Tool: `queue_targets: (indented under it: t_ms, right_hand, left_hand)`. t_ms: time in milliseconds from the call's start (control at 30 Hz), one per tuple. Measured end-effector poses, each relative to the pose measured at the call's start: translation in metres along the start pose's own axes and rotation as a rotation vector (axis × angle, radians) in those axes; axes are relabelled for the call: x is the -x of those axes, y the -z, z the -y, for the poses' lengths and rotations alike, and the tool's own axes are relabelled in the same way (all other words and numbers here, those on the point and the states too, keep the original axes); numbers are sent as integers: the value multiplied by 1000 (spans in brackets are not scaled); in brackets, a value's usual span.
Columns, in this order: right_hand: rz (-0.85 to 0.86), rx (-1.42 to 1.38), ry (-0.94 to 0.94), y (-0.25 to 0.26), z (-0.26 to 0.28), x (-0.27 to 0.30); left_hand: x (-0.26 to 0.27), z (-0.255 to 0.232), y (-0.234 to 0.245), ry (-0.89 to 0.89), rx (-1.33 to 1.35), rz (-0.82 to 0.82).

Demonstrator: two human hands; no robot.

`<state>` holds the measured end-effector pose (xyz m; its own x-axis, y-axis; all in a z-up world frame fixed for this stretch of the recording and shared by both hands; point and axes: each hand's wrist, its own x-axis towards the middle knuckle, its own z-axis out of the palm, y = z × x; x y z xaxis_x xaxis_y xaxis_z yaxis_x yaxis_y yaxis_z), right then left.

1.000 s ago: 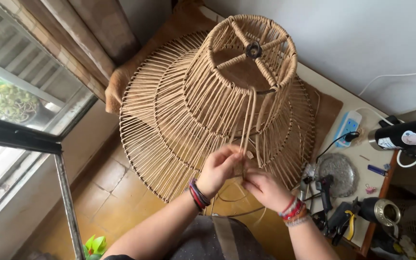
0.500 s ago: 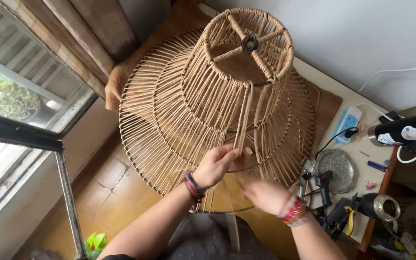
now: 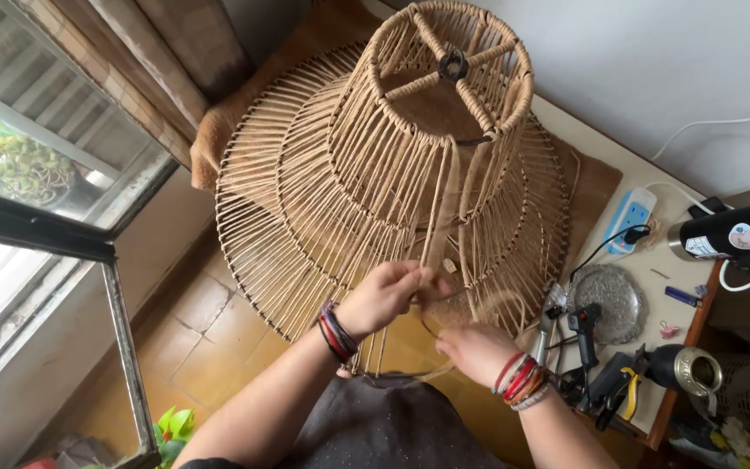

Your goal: Weaving and assembling a wicker lampshade using thin wooden strands and pliers

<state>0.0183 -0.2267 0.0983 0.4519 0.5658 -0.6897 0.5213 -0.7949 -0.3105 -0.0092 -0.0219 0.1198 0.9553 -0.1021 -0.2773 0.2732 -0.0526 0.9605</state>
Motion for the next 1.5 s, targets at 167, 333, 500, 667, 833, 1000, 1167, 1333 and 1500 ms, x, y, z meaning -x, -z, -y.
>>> queue_targets:
  t_ms: [167,333,500,667,833,1000,1167,1333,1500]
  right_hand:
    - [-425,-1227,237,75,44,38]
    - [-597,-625,525,24,8,6]
    - [-246,-189,75,29,12,5]
    - [-666,-950,792,52,13,12]
    - [-646,-319,218,-8,-39,-43]
    - [-112,95,-127,-24,-31,-54]
    - [-90,68,-189,-75,-74,-93]
    - [-396,-298,245,-20,-18,-65]
    - [-657,-413,430,-21,-12,-66]
  left_hand:
    - [-17,38,7,-166,-615,-167]
    - [-9,22,-1,-155,-408,-136]
    - [-17,59,-6,-29,197,-100]
    - [-30,73,-5,-200,-592,-356]
    - [-18,42,-15,-295,-106,-268]
    - [-43,103,-25,-179,221,-321]
    - [-65,144,-39,58,173,-571]
    - [-75,148,-44,209,202,-588]
    - [-57,92,-48,247,230,-497]
